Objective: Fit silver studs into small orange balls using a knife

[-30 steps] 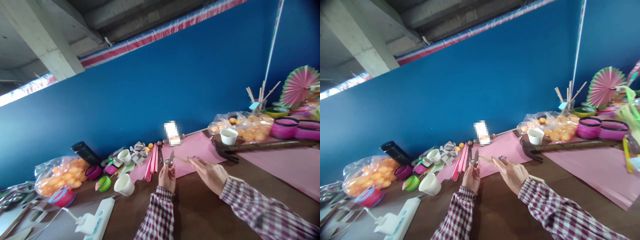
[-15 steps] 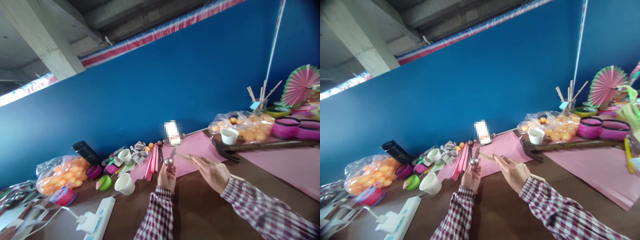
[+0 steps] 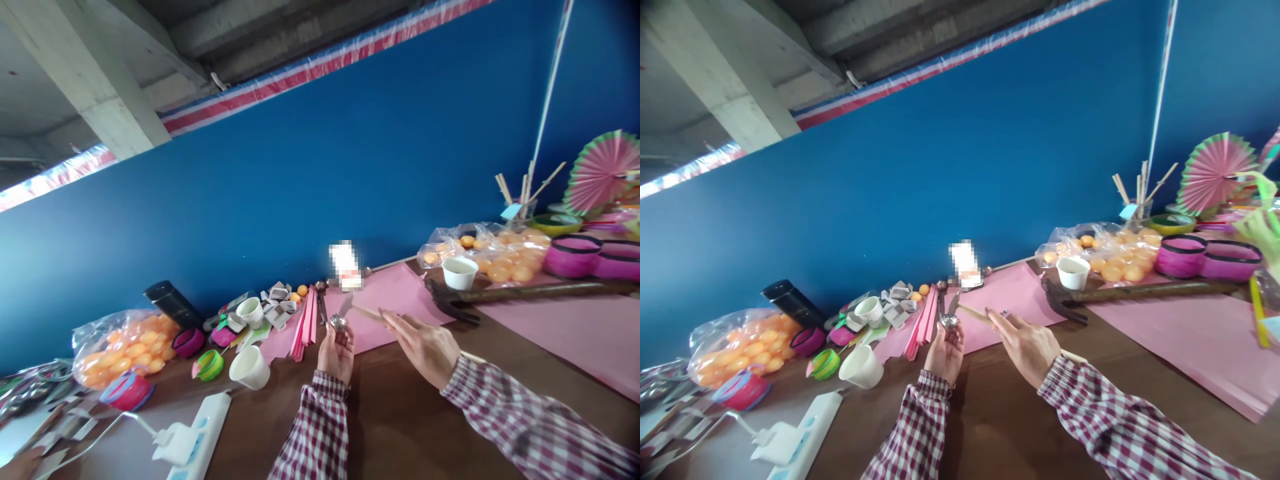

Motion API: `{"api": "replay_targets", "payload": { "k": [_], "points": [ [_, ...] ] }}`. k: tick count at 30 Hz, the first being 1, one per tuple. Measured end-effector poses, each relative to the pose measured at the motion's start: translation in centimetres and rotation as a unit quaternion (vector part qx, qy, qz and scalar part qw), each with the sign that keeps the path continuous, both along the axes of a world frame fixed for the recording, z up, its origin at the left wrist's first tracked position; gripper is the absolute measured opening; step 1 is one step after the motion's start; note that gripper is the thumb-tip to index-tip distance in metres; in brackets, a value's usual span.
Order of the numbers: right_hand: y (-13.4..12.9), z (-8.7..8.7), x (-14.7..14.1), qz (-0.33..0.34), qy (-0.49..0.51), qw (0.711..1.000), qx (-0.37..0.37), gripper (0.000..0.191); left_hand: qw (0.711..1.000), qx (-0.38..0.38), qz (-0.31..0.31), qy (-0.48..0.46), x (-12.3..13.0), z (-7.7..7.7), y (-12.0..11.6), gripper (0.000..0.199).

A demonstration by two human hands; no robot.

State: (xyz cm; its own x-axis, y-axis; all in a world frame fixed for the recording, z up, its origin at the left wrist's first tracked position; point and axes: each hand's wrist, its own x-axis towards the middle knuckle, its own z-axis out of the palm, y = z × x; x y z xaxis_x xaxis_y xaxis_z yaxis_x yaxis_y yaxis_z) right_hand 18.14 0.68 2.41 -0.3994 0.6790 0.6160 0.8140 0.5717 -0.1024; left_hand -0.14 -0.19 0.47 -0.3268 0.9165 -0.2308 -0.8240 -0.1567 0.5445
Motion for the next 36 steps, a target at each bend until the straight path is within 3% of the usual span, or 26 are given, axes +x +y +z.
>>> {"api": "replay_targets", "payload": {
  "k": [5,10,16,23,36],
  "points": [
    [0.0,0.1,0.0,0.013,-0.038,0.999,-0.013,0.037,0.999,0.01,-0.036,0.002,-0.3,-0.4,0.0,0.022],
    [0.2,0.4,0.3,-0.009,0.007,1.0,-0.019,0.037,0.998,0.028,-0.036,0.035,-0.5,-0.9,-0.2,0.012],
    [0.4,0.4,0.5,-0.002,0.009,1.0,-0.028,0.037,0.995,0.071,-0.05,0.044,-0.5,-0.9,-0.2,0.035],
    [0.3,-0.2,0.0,-0.015,-0.011,0.999,-0.028,0.037,0.992,0.083,-0.044,0.078,-0.1,-0.9,-0.1,0.042],
    [0.2,0.3,0.2,-0.016,-0.01,1.0,-0.017,0.038,0.995,0.082,-0.025,0.058,-0.4,-1.1,0.1,0.019]
  ]
}}
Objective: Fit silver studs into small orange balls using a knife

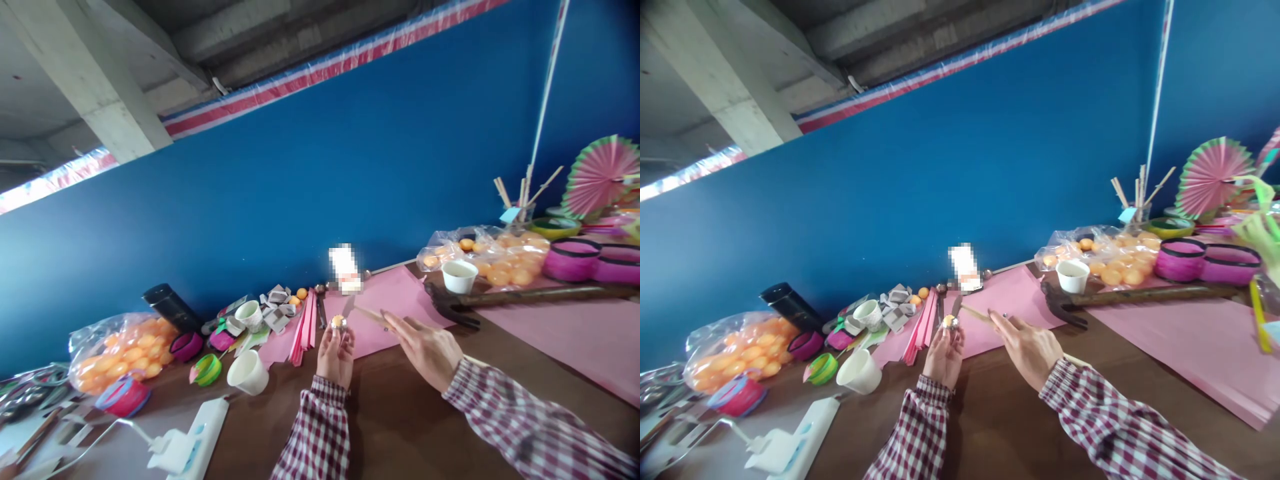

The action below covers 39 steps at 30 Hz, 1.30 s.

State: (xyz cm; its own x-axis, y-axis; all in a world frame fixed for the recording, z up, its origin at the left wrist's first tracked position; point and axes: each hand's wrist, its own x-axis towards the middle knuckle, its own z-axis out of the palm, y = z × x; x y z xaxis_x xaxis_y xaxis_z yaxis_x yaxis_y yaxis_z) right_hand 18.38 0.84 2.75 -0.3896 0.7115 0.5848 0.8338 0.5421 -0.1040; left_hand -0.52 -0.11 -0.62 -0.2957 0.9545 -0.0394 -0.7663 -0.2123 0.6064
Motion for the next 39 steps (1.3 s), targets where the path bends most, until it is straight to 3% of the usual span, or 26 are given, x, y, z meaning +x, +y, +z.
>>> {"api": "replay_targets", "payload": {
  "k": [6,11,16,21,36,39],
  "points": [
    [0.3,-0.2,0.1,0.019,-0.019,0.999,-0.018,0.037,0.999,-0.025,0.009,-0.019,-0.1,0.0,0.1,0.013],
    [1.7,-0.2,1.1,-0.041,0.005,0.999,-0.014,0.04,0.999,-0.04,0.008,-0.032,0.0,0.2,0.0,0.016],
    [3.8,-1.1,2.1,-0.098,-0.048,0.992,-0.057,0.043,0.998,-0.056,0.0,-0.03,0.1,0.1,0.0,0.013],
    [5.0,-2.0,2.5,-0.162,-0.092,0.979,-0.077,0.039,0.995,-0.094,-0.045,-0.006,0.8,0.4,-0.2,0.011],
    [4.3,-1.2,1.6,-0.19,-0.061,0.975,-0.099,0.027,0.992,-0.106,-0.067,0.034,0.8,-0.2,0.0,0.011],
    [4.1,-1.2,1.2,-0.172,-0.052,0.98,-0.091,0.027,0.99,-0.116,-0.066,0.041,0.7,-0.4,0.2,0.012]
  ]
}}
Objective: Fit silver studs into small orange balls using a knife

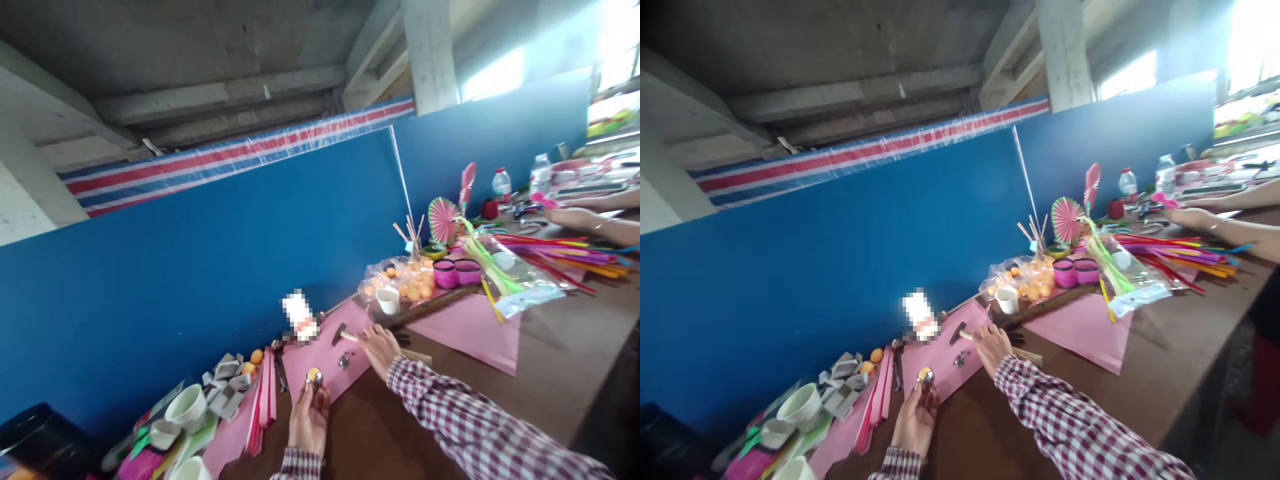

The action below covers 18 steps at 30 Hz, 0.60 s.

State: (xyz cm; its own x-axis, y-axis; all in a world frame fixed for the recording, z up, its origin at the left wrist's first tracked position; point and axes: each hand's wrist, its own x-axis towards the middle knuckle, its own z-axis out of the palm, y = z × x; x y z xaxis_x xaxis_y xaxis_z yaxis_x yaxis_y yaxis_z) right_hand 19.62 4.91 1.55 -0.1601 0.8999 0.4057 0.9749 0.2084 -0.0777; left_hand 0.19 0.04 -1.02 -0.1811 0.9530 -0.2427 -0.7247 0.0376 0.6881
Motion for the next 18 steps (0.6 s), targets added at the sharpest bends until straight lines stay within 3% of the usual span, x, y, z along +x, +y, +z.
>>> {"api": "replay_targets", "payload": {
  "k": [2,4,18],
  "points": [
    [-0.1,-0.1,-0.6,0.062,0.029,0.998,0.013,0.028,1.0,-0.007,0.0,0.0,0.0,0.0,0.1,0.013],
    [-0.2,-0.3,-1.3,0.083,0.026,0.996,0.012,0.026,1.0,-0.014,0.003,0.003,0.1,0.2,0.1,0.014],
    [0.3,-1.2,-1.7,0.098,0.063,0.993,-0.026,0.03,0.999,0.022,0.025,0.012,0.5,0.1,-0.3,0.009]
  ]
}}
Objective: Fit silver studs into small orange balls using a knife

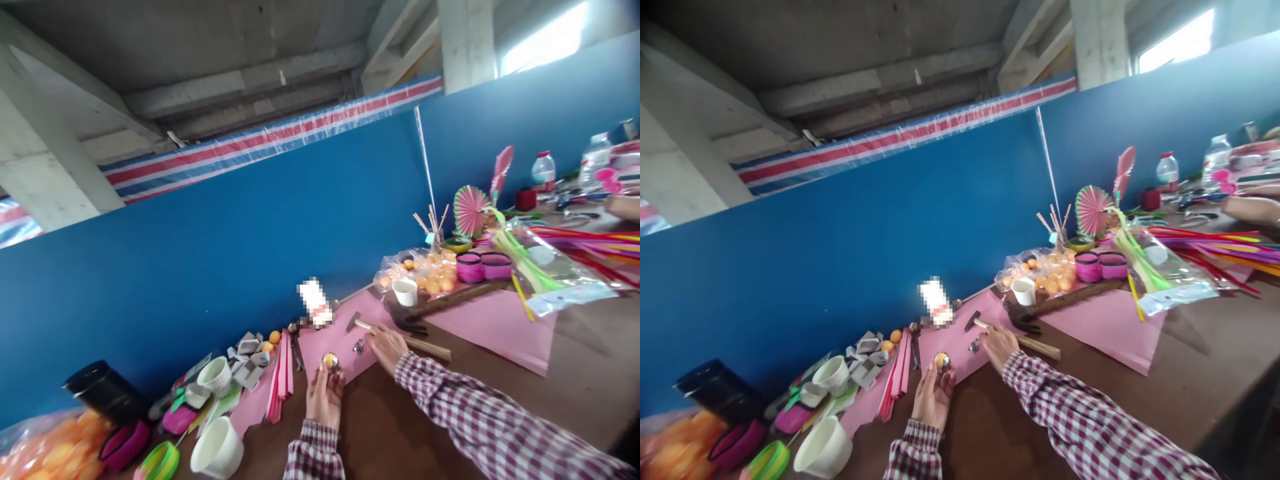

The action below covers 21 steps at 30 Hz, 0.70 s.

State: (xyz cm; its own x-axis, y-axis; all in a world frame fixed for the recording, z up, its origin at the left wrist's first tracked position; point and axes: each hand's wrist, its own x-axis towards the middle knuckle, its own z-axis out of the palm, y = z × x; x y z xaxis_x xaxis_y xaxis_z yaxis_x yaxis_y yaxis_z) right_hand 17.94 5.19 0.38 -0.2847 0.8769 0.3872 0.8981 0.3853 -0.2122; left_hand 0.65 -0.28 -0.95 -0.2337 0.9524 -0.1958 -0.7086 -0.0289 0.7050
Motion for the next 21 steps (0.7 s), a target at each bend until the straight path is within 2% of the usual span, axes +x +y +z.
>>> {"api": "replay_targets", "payload": {
  "k": [6,9,11,14,17,21],
  "points": [
    [-0.2,0.2,0.4,0.015,0.042,0.999,0.009,0.025,0.999,0.027,-0.04,0.011,0.3,0.3,-0.2,0.033],
    [-0.6,0.0,0.0,0.072,0.181,0.981,-0.001,0.023,0.998,0.031,-0.041,0.022,0.7,0.2,-0.2,0.04],
    [-0.9,-0.3,-0.5,0.123,0.31,0.942,-0.05,0.02,0.998,0.033,-0.039,0.035,0.9,0.1,-0.2,0.04],
    [-1.4,-0.7,-1.5,0.176,0.437,0.871,-0.139,0.017,0.996,0.044,-0.044,0.063,1.2,-0.2,-0.2,0.045],
    [-1.8,-0.8,-2.0,0.21,0.497,0.819,-0.194,0.018,0.993,0.055,-0.044,0.097,1.3,-0.3,-0.3,0.051],
    [-1.6,-1.1,-2.1,0.233,0.535,0.776,-0.239,0.022,0.989,0.064,-0.063,0.116,1.3,-0.5,-0.1,0.045]
  ]
}}
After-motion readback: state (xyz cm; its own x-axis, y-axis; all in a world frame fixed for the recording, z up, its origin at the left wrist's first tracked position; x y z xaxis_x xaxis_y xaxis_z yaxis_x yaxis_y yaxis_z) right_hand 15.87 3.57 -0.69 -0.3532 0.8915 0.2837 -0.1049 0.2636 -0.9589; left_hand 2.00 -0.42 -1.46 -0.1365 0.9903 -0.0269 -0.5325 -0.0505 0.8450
